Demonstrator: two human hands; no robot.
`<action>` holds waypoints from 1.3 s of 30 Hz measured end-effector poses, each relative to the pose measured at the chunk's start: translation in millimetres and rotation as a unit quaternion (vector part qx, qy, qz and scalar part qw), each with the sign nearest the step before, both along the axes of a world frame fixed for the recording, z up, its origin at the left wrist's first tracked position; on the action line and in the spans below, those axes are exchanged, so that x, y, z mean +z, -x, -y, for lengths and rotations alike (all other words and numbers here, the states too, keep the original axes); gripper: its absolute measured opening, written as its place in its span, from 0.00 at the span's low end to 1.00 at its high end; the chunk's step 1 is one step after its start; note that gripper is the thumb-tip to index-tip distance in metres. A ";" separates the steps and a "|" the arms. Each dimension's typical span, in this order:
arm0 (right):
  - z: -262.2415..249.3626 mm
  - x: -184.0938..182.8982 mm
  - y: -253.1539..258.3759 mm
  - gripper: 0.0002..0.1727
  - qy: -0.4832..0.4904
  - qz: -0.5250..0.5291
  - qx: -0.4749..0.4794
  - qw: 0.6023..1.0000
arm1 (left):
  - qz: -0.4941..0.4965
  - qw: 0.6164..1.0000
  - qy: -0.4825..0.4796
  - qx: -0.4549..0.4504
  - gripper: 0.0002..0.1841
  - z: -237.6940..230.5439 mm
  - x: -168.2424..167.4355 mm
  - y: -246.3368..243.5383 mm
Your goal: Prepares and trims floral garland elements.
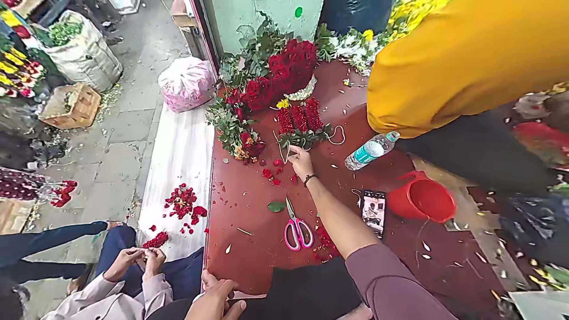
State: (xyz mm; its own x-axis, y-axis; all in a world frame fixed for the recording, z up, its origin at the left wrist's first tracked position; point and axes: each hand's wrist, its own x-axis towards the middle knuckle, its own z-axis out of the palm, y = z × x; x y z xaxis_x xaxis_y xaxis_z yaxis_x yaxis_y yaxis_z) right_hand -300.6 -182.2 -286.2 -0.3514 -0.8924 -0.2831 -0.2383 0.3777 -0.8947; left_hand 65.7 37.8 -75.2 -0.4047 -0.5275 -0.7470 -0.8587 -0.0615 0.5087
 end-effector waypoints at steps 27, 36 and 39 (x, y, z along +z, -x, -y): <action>28.4 10.1 95.7 0.15 -0.180 -0.285 -0.009 0.941 | 0.019 0.999 -0.047 -0.008 0.22 12.2 2.5 11.6; 28.0 2.1 94.0 0.15 -0.189 -0.176 -0.086 0.962 | 0.024 0.999 -0.041 -0.006 0.22 9.6 1.3 9.5; 31.0 4.4 99.0 0.15 -0.182 -0.108 -0.128 0.969 | 0.026 0.999 -0.043 -0.004 0.22 8.7 0.2 8.0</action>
State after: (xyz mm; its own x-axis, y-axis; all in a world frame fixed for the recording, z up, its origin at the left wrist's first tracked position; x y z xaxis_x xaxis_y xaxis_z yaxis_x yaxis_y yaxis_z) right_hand -399.6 -213.2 -281.8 -0.6342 -0.6237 -0.4570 -0.2629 0.7297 -0.6312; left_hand 57.7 29.1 -75.0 -0.3683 -0.4574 -0.8094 -0.8846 -0.0954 0.4564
